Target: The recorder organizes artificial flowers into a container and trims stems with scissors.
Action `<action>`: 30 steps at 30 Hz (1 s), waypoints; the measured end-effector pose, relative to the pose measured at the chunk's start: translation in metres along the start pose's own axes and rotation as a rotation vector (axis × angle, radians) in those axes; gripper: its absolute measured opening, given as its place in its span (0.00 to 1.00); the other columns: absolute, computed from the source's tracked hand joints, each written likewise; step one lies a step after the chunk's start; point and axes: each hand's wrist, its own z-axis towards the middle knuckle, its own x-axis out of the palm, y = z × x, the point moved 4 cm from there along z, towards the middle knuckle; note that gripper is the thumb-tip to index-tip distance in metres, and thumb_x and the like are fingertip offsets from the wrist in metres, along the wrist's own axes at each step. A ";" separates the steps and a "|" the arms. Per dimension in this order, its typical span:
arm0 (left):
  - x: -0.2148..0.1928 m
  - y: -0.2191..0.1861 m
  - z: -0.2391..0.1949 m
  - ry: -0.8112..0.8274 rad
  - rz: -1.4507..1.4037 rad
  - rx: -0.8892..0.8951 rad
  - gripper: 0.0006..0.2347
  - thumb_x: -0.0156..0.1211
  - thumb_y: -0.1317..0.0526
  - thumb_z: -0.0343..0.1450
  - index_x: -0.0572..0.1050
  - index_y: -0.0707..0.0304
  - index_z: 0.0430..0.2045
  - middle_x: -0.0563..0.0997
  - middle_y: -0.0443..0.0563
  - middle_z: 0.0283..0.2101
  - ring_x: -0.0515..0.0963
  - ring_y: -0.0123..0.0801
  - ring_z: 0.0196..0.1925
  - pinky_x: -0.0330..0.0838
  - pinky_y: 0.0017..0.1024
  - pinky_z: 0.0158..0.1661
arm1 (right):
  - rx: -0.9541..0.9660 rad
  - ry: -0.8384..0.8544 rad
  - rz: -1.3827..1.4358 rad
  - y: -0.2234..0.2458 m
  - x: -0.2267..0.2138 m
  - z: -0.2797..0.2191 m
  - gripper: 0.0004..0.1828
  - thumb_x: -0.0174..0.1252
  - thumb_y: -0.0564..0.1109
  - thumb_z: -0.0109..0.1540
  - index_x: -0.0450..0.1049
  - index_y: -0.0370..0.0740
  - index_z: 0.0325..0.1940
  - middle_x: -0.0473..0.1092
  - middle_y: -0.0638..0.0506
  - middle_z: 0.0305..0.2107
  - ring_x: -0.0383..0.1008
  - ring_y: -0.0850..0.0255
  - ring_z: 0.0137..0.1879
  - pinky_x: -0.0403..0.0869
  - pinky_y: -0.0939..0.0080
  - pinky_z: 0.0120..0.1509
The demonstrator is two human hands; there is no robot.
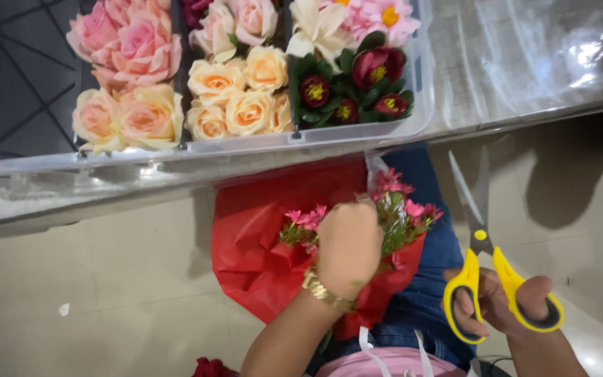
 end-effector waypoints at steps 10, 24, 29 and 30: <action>-0.058 0.038 -0.014 -0.020 -0.882 0.068 0.09 0.69 0.65 0.66 0.78 0.71 0.34 0.80 0.55 0.35 0.82 0.35 0.35 0.76 0.29 0.35 | 0.144 0.238 -0.209 0.025 0.047 0.022 0.61 0.34 0.96 0.45 0.72 0.34 0.36 0.71 0.49 0.23 0.68 0.64 0.27 0.61 0.71 0.29; -0.085 0.037 -0.020 -0.305 -1.468 0.038 0.09 0.55 0.74 0.73 0.74 0.73 0.46 0.82 0.53 0.49 0.82 0.30 0.52 0.77 0.30 0.57 | 0.204 0.074 -0.316 0.050 -0.020 -0.060 0.56 0.44 0.89 0.52 0.70 0.32 0.51 0.73 0.44 0.35 0.73 0.60 0.38 0.68 0.65 0.41; -0.113 0.035 -0.023 -0.348 -0.933 0.188 0.10 0.65 0.75 0.63 0.80 0.73 0.37 0.77 0.59 0.46 0.79 0.37 0.44 0.74 0.29 0.46 | 0.233 0.010 -0.351 0.040 -0.011 -0.073 0.55 0.47 0.86 0.54 0.70 0.32 0.56 0.74 0.43 0.40 0.74 0.58 0.42 0.71 0.63 0.46; -0.120 0.035 -0.021 -0.347 -0.931 0.187 0.10 0.65 0.75 0.63 0.80 0.73 0.37 0.77 0.59 0.46 0.79 0.37 0.44 0.74 0.29 0.46 | 0.239 -0.002 -0.354 0.038 0.003 -0.063 0.55 0.48 0.86 0.55 0.69 0.32 0.57 0.74 0.42 0.41 0.75 0.58 0.43 0.72 0.62 0.47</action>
